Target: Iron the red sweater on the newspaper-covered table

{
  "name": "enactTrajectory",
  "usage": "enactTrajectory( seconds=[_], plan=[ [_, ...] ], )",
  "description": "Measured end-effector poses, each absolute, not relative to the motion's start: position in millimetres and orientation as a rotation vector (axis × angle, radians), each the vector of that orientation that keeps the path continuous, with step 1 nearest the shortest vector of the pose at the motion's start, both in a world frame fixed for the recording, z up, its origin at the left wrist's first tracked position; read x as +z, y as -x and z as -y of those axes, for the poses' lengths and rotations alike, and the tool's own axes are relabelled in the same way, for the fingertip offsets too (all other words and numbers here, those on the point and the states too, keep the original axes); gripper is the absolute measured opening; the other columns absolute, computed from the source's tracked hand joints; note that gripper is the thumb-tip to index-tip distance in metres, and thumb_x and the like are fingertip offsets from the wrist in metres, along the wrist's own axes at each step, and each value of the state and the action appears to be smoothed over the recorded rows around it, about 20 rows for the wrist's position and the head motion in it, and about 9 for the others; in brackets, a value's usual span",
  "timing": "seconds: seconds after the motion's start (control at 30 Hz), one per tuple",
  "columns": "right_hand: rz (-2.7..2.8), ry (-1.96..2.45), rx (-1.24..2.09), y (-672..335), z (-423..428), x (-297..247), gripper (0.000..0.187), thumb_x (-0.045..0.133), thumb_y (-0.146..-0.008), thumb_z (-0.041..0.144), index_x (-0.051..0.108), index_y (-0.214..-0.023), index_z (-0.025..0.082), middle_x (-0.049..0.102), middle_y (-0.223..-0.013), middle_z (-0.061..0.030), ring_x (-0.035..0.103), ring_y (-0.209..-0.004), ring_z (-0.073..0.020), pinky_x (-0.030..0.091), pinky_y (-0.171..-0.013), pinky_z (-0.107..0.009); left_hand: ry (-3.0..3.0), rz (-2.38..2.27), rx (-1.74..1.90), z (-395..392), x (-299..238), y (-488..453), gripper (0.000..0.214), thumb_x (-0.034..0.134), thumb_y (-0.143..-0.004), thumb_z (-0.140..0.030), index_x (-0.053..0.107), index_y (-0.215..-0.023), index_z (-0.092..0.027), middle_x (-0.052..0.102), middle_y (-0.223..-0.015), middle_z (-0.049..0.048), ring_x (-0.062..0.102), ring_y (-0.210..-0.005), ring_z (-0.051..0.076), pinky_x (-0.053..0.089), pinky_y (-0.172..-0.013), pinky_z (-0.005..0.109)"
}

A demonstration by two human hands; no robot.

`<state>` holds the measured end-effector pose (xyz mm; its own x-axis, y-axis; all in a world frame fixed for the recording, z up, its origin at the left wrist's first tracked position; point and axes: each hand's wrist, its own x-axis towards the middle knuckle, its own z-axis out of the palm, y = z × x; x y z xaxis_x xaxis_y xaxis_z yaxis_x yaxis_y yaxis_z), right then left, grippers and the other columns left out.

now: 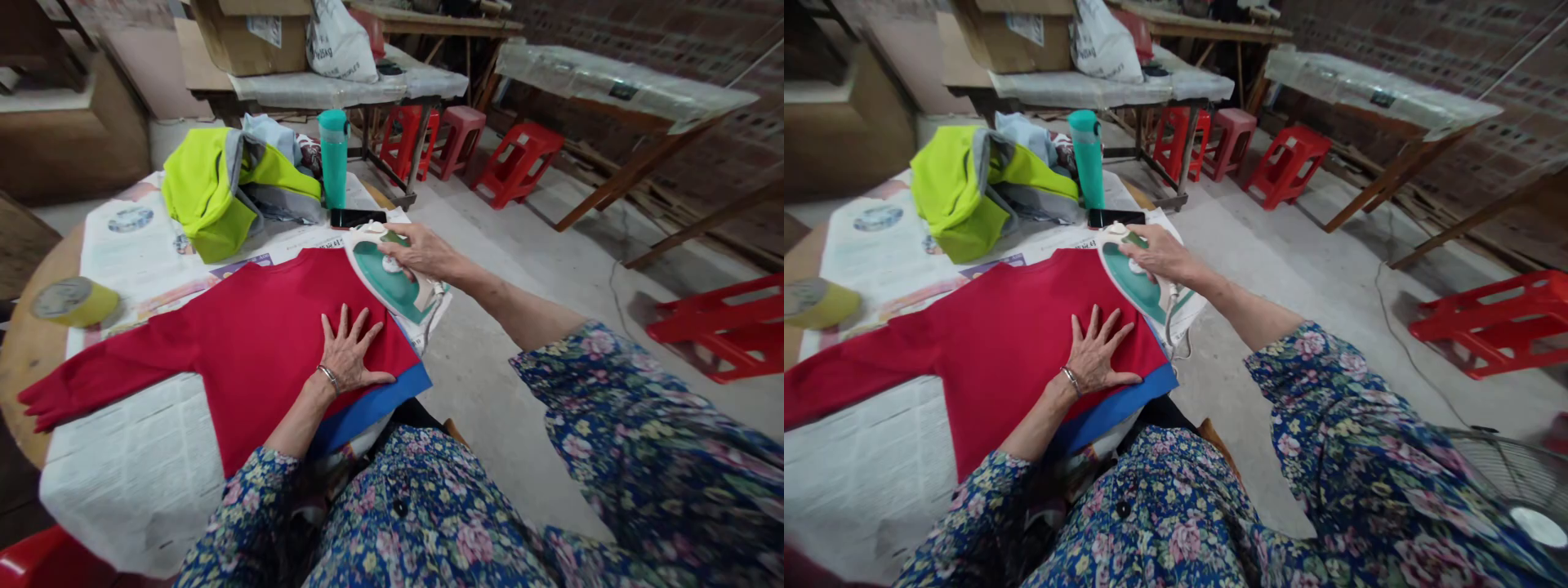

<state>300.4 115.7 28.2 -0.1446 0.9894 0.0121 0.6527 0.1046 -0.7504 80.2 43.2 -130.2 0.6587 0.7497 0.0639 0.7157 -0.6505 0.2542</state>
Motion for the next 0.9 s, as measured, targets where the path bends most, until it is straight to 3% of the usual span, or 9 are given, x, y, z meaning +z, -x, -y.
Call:
enactTrajectory(
  seconds=[0.1, 0.2, 0.4, 0.57, 0.73, 0.9],
  plan=[
    [2.063, 1.513, 0.813, -277.2, -140.8, 23.9, 0.046, 0.066, -0.103, 0.032, 0.072, -0.147, 0.018, 0.076, -0.087, -0.0025, 0.064, -0.064, -0.0134, 0.053, -0.064, -0.025, -2.662, -1.214, 0.223, -42.2, -130.2, -80.6, 0.118, 0.080, -0.071, -0.091, 0.050, -0.170, -0.033, 0.039, -0.180, 0.0160, 0.021, -0.167, 0.060, 0.014, -0.126, 0.091],
    [2.229, 1.474, 0.847, -261.0, -164.0, 23.9, 0.053, 0.068, -0.101, 0.027, 0.068, -0.152, 0.014, 0.078, -0.094, -0.0035, 0.065, -0.074, -0.0136, 0.052, -0.073, -0.025, -2.662, -1.206, 0.232, -41.6, -131.3, -80.0, 0.119, 0.080, -0.071, -0.090, 0.048, -0.171, -0.033, 0.039, -0.180, 0.0164, 0.022, -0.167, 0.059, 0.014, -0.127, 0.090],
    [2.117, 1.544, 0.866, -244.0, -181.3, 25.4, 0.040, 0.065, -0.105, 0.024, 0.072, -0.142, 0.012, 0.074, -0.088, -0.0008, 0.060, -0.071, -0.0129, 0.047, -0.066, -0.021, -2.682, -1.183, 0.267, -43.5, -134.8, -78.0, 0.122, 0.083, -0.069, -0.090, 0.046, -0.172, -0.034, 0.040, -0.180, 0.0157, 0.021, -0.167, 0.059, 0.014, -0.126, 0.091],
    [1.817, 1.650, 0.956, -260.9, -158.4, 17.9, 0.023, 0.058, -0.107, 0.028, 0.073, -0.118, 0.015, 0.058, -0.070, 0.0029, 0.054, -0.054, -0.0124, 0.046, -0.052, -0.022, -2.661, -1.170, 0.216, -44.3, -130.5, -79.6, 0.125, 0.080, -0.068, -0.094, 0.046, -0.172, -0.032, 0.038, -0.181, 0.0170, 0.018, -0.168, 0.060, 0.012, -0.127, 0.091],
    [1.636, 1.734, 0.870, -301.3, -134.9, 9.9, 0.013, 0.059, -0.105, 0.027, 0.067, -0.099, 0.019, 0.056, -0.066, 0.0043, 0.053, -0.048, -0.0118, 0.045, -0.047, -0.023, -2.668, -1.186, 0.207, -44.4, -127.4, -79.8, 0.125, 0.079, -0.070, -0.094, 0.044, -0.173, -0.031, 0.038, -0.180, 0.0175, 0.018, -0.168, 0.059, 0.012, -0.127, 0.090],
    [1.385, 1.891, 0.795, -342.4, -119.3, 1.6, 0.008, 0.063, -0.101, 0.026, 0.067, -0.096, 0.021, 0.057, -0.062, 0.0042, 0.051, -0.044, -0.0126, 0.046, -0.044, -0.024, -2.694, -1.192, 0.257, -46.3, -132.2, -79.2, 0.108, 0.075, -0.080, -0.088, 0.050, -0.170, -0.033, 0.042, -0.179, 0.0159, 0.022, -0.168, 0.057, 0.016, -0.127, 0.088]
  ],
)
